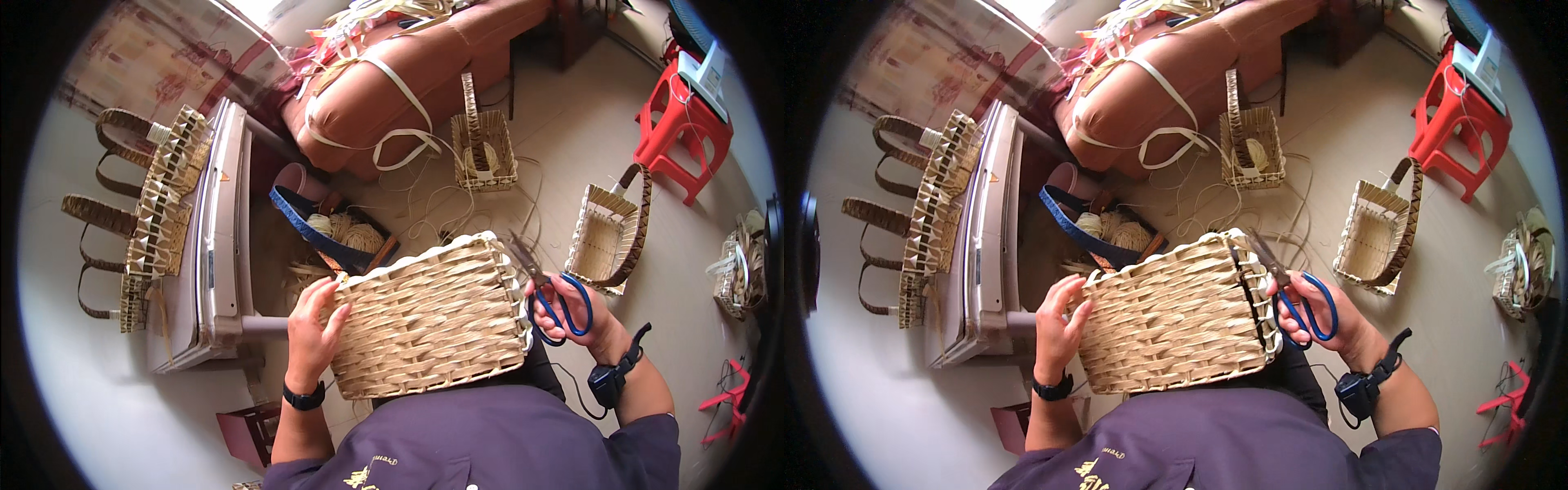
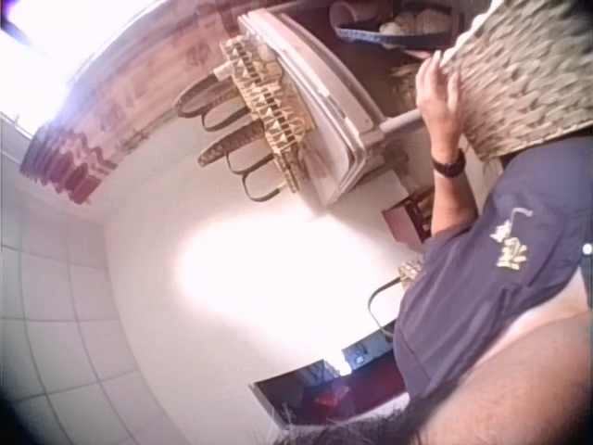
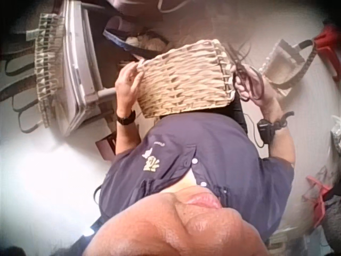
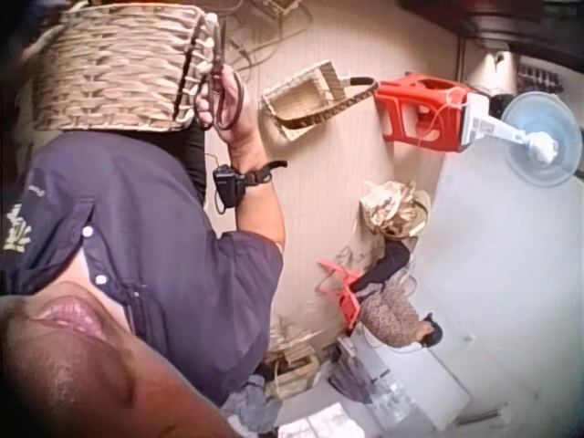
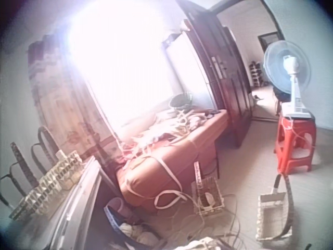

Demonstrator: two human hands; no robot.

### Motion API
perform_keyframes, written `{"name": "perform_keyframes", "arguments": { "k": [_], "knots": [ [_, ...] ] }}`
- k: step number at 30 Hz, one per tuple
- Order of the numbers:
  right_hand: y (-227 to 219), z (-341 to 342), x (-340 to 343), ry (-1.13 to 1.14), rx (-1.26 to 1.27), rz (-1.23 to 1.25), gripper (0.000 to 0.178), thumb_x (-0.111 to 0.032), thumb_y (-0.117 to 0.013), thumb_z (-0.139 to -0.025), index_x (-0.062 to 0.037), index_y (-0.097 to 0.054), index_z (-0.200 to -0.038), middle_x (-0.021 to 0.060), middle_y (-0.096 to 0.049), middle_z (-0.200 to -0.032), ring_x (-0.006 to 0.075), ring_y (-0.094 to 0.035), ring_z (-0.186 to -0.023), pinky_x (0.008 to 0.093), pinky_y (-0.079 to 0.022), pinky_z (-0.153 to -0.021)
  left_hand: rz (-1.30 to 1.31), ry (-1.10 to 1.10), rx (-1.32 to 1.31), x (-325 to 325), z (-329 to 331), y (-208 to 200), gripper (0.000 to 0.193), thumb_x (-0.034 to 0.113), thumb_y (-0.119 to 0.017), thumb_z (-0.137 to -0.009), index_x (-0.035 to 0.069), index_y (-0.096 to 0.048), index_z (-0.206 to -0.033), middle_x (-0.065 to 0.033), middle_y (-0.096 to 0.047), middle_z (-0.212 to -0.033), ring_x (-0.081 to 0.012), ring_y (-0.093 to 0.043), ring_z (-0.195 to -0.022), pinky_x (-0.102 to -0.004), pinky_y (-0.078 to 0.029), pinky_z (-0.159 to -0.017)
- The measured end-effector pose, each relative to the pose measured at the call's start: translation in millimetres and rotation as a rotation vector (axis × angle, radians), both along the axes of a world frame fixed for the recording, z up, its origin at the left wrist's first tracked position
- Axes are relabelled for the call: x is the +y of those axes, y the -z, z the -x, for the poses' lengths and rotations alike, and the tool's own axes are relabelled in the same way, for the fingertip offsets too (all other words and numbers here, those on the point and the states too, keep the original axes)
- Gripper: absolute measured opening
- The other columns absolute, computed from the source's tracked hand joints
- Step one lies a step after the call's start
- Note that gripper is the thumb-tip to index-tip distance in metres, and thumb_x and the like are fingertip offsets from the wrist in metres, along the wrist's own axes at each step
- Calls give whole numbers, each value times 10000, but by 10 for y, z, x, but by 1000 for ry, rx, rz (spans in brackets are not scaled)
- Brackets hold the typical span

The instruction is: The person weaves a basket, inserting thin strips of material through the existing structure, trimming excess material with shears, and attaching a pre-made woven handle and dark-colored decorative element to the side.

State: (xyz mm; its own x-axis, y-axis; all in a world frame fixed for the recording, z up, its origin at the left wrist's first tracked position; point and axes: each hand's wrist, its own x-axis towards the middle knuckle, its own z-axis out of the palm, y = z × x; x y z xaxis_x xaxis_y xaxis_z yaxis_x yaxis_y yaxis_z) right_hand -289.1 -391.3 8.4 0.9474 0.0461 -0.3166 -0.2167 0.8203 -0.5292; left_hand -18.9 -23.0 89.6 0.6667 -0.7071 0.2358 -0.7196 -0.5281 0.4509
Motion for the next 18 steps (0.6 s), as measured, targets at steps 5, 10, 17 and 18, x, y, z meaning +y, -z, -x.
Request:
{"name": "perform_keyframes", "arguments": {
  "k": [5,10,17,18],
  "knots": [
    [-5,35,223,-66,15,-245,502,-437,-457,-1138,20,-572,-1309,64,-560,-880,128,-525,-648,232,-413,-455,8,-40,16,275,21,166,405,159,-781,-931,17,-681,-1297,-200,-668,-1342,-380,-666,-1203,-422,-538,-1025],
    [-39,21,418,-55,33,-268,472,-402,-446,-1147,26,-580,-1297,56,-551,-867,120,-517,-639,226,-410,-441,8,-77,-26,314,38,228,401,104,-754,-939,-4,-665,-1315,-185,-670,-1322,-329,-652,-1223,-398,-504,-1067],
    [-53,-122,485,40,49,-214,441,-368,-443,-1152,30,-596,-1266,50,-565,-837,112,-500,-577,230,-414,-445,-3,-83,-97,346,65,253,409,169,-758,-952,24,-663,-1322,-183,-673,-1309,-363,-640,-1208,-430,-506,-1056],
    [-59,-141,483,47,48,-204,438,-365,-443,-1152,30,-598,-1261,48,-565,-833,111,-496,-568,229,-413,-443,-1,-87,-96,340,74,265,415,191,-761,-955,31,-663,-1325,-183,-672,-1311,-373,-635,-1212,-440,-505,-1058]
  ]
}}
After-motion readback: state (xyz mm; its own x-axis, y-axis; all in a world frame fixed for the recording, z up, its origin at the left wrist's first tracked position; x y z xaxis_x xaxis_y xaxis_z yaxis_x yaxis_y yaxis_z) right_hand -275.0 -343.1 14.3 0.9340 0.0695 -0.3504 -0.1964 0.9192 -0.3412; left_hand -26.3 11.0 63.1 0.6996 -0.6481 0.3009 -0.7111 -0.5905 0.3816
